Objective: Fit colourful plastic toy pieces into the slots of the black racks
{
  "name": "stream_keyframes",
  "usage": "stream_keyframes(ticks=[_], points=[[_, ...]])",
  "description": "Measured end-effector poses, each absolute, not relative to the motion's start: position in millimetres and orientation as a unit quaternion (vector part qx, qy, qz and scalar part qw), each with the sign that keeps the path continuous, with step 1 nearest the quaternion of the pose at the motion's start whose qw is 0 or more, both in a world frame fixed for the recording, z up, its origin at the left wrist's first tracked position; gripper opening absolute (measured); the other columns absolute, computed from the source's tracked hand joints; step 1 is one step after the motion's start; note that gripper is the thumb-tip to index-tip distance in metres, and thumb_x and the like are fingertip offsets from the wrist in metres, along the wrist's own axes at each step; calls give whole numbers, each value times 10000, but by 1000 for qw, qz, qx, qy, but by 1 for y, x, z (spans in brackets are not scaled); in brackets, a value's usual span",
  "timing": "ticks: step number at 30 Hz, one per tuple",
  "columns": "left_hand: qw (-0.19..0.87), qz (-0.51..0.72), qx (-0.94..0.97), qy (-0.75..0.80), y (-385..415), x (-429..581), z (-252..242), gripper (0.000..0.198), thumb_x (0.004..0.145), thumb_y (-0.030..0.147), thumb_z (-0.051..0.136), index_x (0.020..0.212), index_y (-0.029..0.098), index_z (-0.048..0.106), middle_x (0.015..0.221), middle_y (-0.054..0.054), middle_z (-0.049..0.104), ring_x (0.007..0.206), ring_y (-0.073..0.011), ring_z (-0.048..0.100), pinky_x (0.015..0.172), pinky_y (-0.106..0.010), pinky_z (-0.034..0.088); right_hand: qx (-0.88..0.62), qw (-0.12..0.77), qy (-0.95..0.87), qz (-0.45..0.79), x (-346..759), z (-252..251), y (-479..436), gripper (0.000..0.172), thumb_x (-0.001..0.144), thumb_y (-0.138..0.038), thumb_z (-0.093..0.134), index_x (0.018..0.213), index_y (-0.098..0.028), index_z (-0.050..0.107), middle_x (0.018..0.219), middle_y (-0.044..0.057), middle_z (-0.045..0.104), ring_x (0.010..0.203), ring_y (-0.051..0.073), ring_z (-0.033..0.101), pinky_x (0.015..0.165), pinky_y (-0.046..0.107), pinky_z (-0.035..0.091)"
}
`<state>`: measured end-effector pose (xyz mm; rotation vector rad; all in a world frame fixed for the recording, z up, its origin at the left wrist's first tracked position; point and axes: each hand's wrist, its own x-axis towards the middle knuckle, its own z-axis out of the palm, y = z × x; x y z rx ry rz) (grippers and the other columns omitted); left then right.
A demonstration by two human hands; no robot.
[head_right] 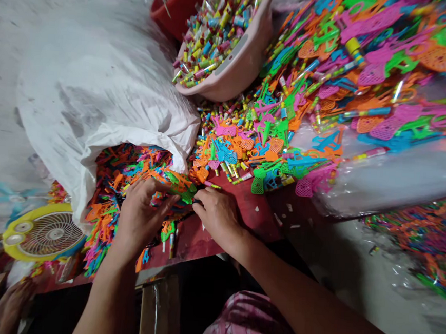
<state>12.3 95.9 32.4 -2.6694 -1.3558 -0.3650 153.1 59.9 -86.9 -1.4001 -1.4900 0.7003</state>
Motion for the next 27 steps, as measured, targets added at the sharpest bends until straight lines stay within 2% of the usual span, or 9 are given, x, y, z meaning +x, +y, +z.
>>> stream_keyframes(ticks=[6,10,27], points=[[134,-109,-890,-421,92,17,29,58,851,241,629,861,225,575,767,-6,645,832,-226,603,1085,-535,361,-571,449,-635,263,154,-84,55,124,876,-185,595,958,-195,688,939,32,682,797,151,610,738,260,416],[156,-131,-891,-407,88,16,22,51,863,221,610,873,223,560,781,-17,643,850,-229,595,1129,-540,336,-557,461,-634,276,155,-84,55,121,907,-206,578,950,-194,690,938,33,686,842,151,618,756,253,414],[161,-170,-877,-419,82,17,12,88,867,198,594,869,229,512,793,-12,597,852,-219,562,1146,-554,337,-571,462,-616,287,154,-85,58,114,912,-219,570,924,-211,683,888,17,697,832,153,616,721,246,379]])
